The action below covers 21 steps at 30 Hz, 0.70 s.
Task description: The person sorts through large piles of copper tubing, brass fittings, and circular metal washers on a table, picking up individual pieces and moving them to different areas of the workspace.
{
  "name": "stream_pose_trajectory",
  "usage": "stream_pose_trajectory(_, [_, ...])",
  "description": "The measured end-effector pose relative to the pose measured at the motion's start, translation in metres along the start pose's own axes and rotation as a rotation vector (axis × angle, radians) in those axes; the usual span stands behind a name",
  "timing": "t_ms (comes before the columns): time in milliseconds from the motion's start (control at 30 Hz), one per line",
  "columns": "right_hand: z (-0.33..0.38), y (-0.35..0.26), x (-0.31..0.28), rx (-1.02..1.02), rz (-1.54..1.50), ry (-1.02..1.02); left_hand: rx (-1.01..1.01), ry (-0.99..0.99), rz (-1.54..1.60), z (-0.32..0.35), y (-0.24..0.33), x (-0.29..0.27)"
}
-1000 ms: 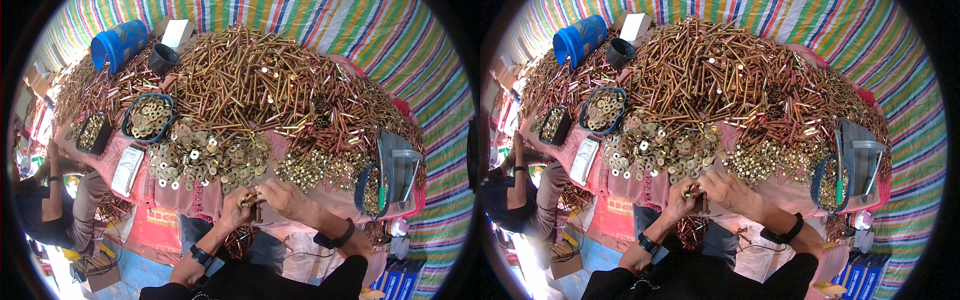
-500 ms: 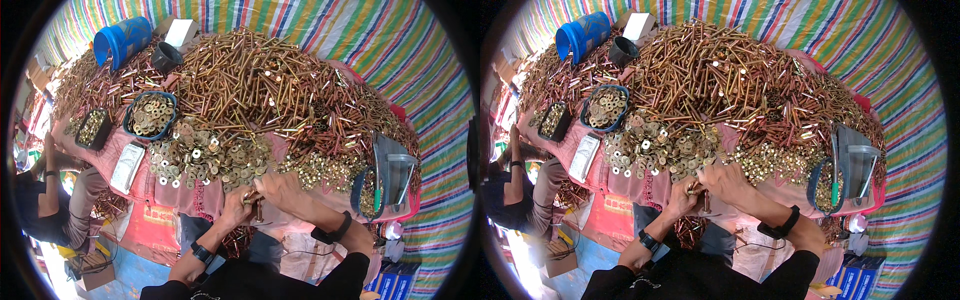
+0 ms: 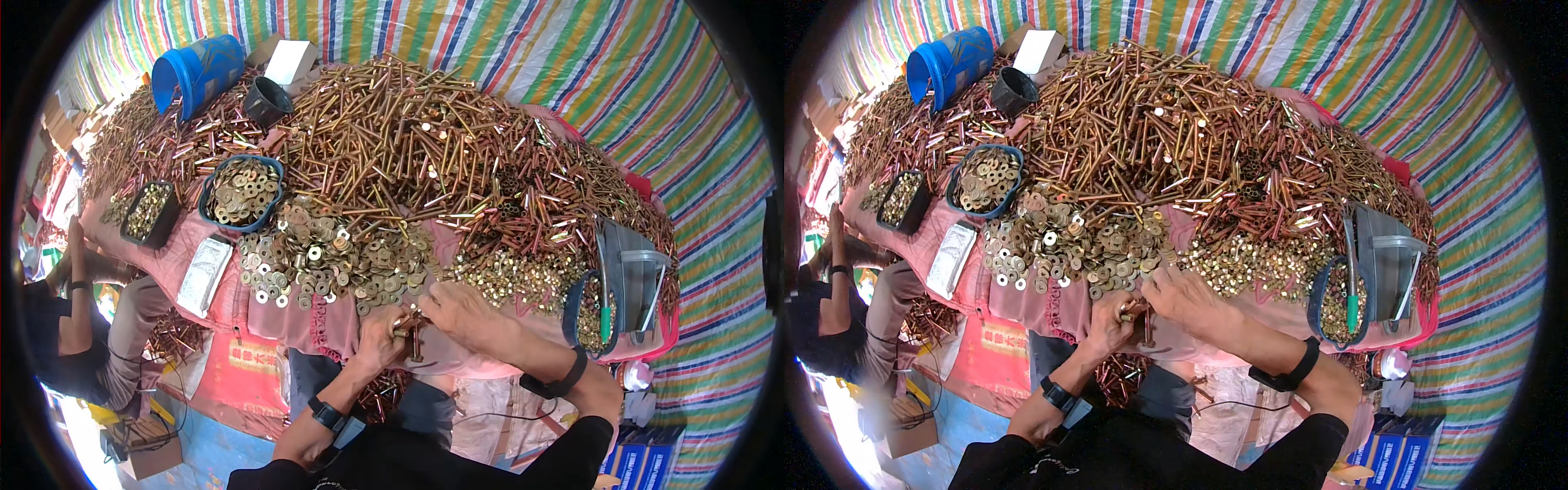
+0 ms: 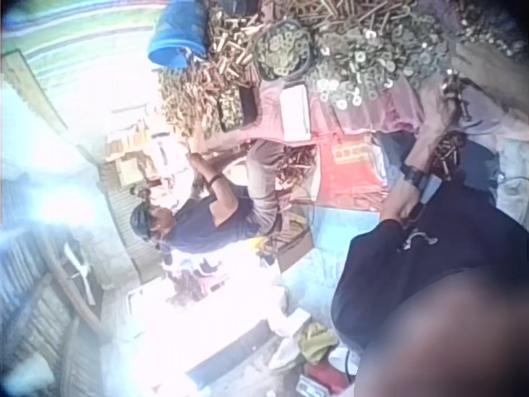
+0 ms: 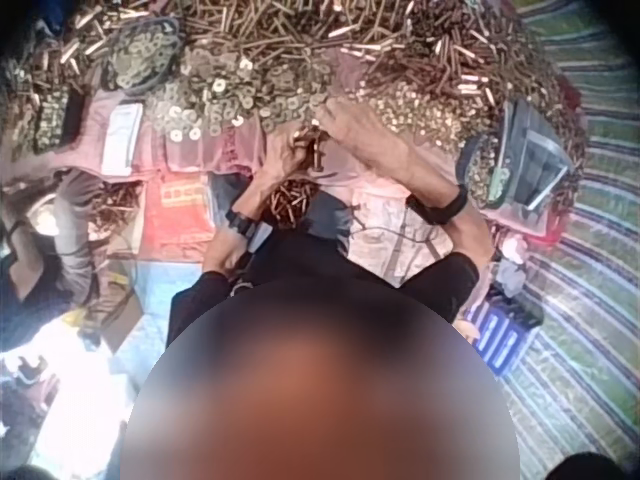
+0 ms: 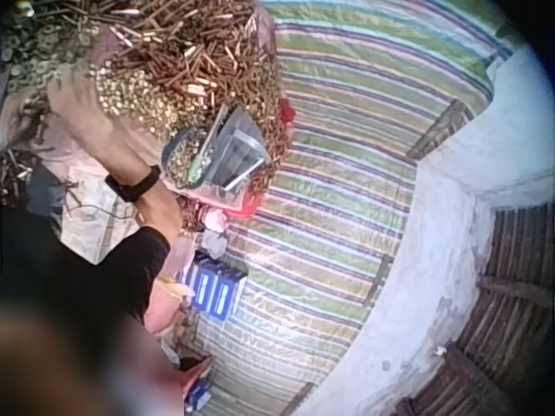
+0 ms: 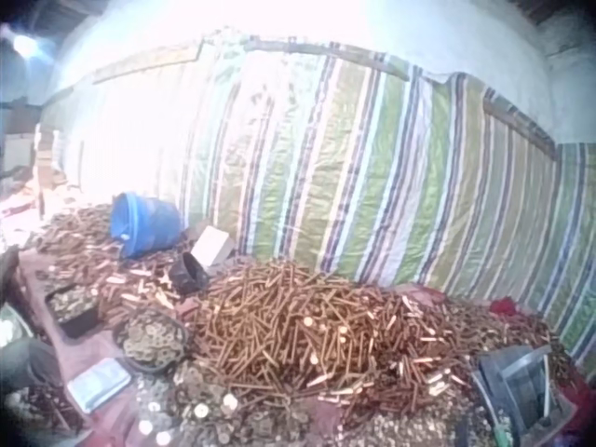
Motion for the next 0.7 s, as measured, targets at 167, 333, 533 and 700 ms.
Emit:
stream_pose_trajectory(167, [0.003, 0.006, 0.016, -0.025, 0.007, -0.141, -0.013, -0.065, -0.054, 0.001, 0.005, 0.003])
stream_pose_trajectory(333, [-0.002, 0.029, 0.047, 0.285, -0.168, -0.444, -0.017, -0.074, -0.084, 0.002, 0.004, 0.004])
stream_pose_trajectory(533, [0.001, 0.028, 0.009, 0.344, -0.384, -0.027, 0.015, -0.03, -0.055, 0.002, 0.003, -0.001])
stream_pose_trajectory(700, [0.007, 0.012, -0.004, 0.132, -0.314, 0.187, 0.014, -0.024, -0.041, 0.004, 0.0, 0.003])
Point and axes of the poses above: each hand's wrist, its own z-axis away from the middle knuckle, its own x-axis out of the palm, y = z × x, the point moved 9 cm from there along -z, towards the middle knuckle, and after that the axes turned 1 degree about z, right-handed, at the moved point
